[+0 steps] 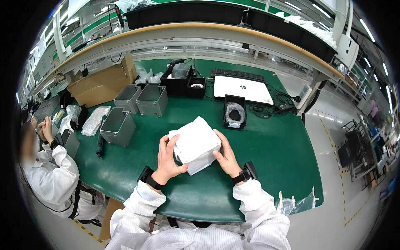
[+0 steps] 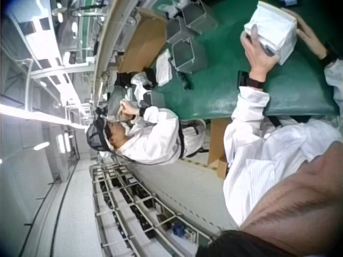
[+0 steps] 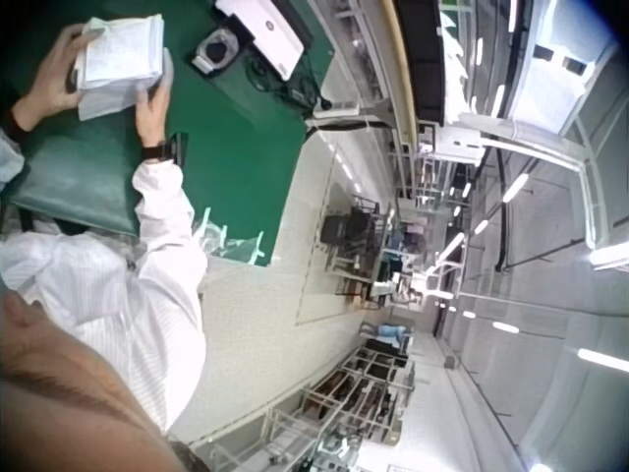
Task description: The person is assembling a metal housing component, including peeling protective films and fitting pieces together at a workbench.
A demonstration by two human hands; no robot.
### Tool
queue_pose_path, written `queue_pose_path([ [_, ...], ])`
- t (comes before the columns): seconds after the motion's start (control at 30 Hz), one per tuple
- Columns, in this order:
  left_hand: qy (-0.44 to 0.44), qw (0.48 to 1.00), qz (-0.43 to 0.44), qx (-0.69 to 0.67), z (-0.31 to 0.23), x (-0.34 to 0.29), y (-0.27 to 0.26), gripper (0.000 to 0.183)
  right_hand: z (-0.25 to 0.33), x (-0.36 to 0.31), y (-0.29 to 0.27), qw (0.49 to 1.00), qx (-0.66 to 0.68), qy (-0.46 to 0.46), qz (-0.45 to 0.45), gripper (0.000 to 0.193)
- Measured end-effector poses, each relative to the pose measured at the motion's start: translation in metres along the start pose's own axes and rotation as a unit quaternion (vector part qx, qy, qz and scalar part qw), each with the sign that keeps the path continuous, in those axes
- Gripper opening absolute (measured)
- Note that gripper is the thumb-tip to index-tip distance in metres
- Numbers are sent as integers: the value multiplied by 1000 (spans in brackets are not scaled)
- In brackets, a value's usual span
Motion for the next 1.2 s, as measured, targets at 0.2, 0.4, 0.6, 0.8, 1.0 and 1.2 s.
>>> queue_pose_path([
  [0.2,-21,996,23,-79,-3,-12,-2,99,6,-12,13,998,31,46,-34,87],
  [0.4,-35,991,7,-126,-4,-9,-6,70,60,12,16,979,-177,-98,-3,47],
  [0.6,-84,987,78,-111,-31,47,-30,44,90,37,7,961,-237,11,142,43],
  [0.8,-69,935,344,44,-48,89,-22,56,103,39,11,932,-324,-40,155,45],
  [1.0,-3,889,418,185,-62,105,1,67,101,33,29,914,-375,-82,132,60],
  [1.2,35,897,370,240,-55,101,17,53,97,28,38,905,-403,-107,83,54],
])
Point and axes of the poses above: each hand's wrist, its own x-axis towards the middle knuckle, its own y-axis out of the palm, z = x × y, the point moved 4 cm from there along x, towards the middle knuckle, and after that the axes turned 11 degrees about -z, right-handed, at the moved point
